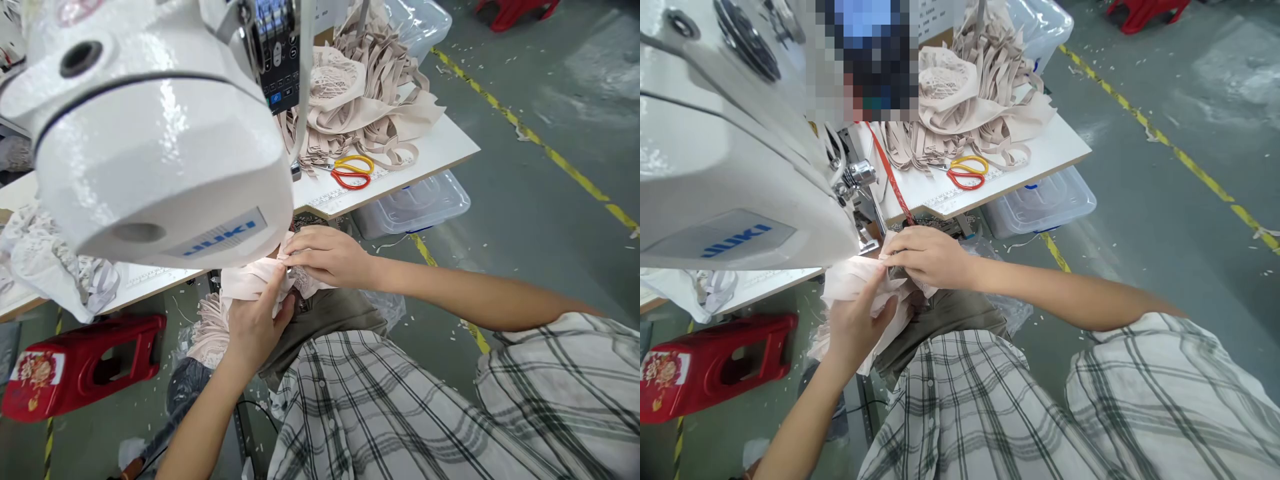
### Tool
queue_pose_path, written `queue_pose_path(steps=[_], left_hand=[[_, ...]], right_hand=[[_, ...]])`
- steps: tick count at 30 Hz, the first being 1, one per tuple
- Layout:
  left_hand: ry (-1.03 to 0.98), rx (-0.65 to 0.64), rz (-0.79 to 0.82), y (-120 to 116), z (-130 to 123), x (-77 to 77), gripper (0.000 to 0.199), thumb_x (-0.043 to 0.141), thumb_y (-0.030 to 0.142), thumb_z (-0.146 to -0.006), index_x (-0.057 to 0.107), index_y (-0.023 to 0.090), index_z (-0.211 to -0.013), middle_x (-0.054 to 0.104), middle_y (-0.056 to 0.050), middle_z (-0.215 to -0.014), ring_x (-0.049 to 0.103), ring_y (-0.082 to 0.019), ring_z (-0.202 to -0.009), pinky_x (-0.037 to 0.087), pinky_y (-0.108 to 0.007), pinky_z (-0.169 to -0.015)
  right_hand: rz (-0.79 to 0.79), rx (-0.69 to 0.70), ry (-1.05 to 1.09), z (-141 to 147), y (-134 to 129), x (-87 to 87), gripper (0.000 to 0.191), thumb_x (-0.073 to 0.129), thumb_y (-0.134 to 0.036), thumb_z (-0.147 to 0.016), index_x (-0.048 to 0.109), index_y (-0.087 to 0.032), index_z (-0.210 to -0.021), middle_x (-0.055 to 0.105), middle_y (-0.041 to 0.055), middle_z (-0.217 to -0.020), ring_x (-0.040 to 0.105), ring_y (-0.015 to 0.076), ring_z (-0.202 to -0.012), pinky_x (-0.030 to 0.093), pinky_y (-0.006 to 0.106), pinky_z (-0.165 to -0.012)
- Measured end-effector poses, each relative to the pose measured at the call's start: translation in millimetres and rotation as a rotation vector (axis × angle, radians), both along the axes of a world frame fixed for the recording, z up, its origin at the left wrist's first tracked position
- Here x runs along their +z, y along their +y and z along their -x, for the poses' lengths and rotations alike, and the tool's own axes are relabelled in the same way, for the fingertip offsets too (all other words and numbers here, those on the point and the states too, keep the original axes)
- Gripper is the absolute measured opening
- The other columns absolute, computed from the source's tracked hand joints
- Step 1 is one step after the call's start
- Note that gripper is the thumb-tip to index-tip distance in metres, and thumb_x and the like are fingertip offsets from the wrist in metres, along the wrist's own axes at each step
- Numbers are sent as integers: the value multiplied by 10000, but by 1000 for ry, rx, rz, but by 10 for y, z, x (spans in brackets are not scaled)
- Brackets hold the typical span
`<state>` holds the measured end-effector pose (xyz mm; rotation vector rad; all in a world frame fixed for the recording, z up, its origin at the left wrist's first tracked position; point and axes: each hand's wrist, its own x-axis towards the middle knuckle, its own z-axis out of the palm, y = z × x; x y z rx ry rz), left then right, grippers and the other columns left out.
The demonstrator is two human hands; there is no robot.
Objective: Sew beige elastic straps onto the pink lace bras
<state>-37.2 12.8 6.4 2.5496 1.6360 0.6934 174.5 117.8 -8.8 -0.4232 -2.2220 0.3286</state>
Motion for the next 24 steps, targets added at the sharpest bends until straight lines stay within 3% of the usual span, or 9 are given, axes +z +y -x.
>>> queue_pose_path(steps=[4, 8, 11, 13, 15, 17, 19, 24], left_hand=[[-28, -140, 67, 55, 164, 60, 640, 651, 213, -891, 432, 255, -1491, 704, -128, -1245, 684, -270, -1135, 561, -393, -955], [73, -205, 60, 131, 259, 99, 609, 626, 204, -902, 447, 266, -1481, 727, -119, -1166, 707, -269, -1062, 579, -376, -883], [140, -112, 34, 110, 187, 122, 552, 636, 225, -892, 508, 242, -1430, 763, -90, -1019, 735, -256, -940, 588, -318, -763], [162, -49, 32, 66, 103, 144, 536, 640, 244, -886, 525, 235, -1409, 766, -90, -1044, 734, -262, -946, 586, -316, -742], [165, -3, 46, 17, 17, 170, 532, 637, 250, -886, 523, 228, -1405, 759, -97, -1100, 729, -269, -975, 589, -334, -763], [156, 43, 58, -22, -57, 192, 528, 631, 243, -894, 514, 213, -1408, 751, -108, -1135, 720, -276, -1014, 586, -357, -812], [142, 104, 61, -45, -114, 203, 529, 629, 245, -899, 506, 203, -1412, 731, -123, -1190, 697, -294, -1088, 574, -390, -876], [91, 234, 27, -33, -195, 171, 523, 644, 258, -890, 517, 185, -1392, 723, -144, -1195, 663, -348, -1154, 555, -472, -921]], right_hand=[[-114, -71, -22, 1, 31, -11, 194, 577, -164, -928, 694, -267, -1044, 750, -6, -1043, 622, 169, -1072, 479, 350, -965], [17, -135, -124, -41, -43, 32, 248, 528, -183, -948, 726, -303, -1036, 725, 34, -989, 594, 196, -1003, 441, 378, -922], [470, -56, -46, -57, -108, -6, 274, 491, -257, -973, 669, -284, -1180, 660, 45, -930, 602, 166, -847, 480, 337, -800], [861, 17, 104, -7, -93, -64, 381, 466, -343, -997, 508, -256, -1365, 616, 11, -878, 575, 119, -685, 482, 269, -657], [1089, 30, 243, 102, -21, -122, 482, 477, -413, -991, 394, -227, -1429, 602, 1, -891, 533, 93, -613, 464, 233, -590], [1081, -35, 321, 245, 84, -158, 486, 544, -429, -951, 451, -214, -1376, 613, 29, -973, 549, 102, -677, 490, 240, -640], [948, -121, 313, 381, 192, -166, 440, 590, -394, -914, 534, -206, -1308, 620, 62, -1060, 574, 137, -786, 522, 291, -756], [661, -183, 83, 534, 378, -131, 358, 506, -318, -931, 559, -195, -1263, 588, 124, -1192, 574, 246, -988, 519, 420, -883]])
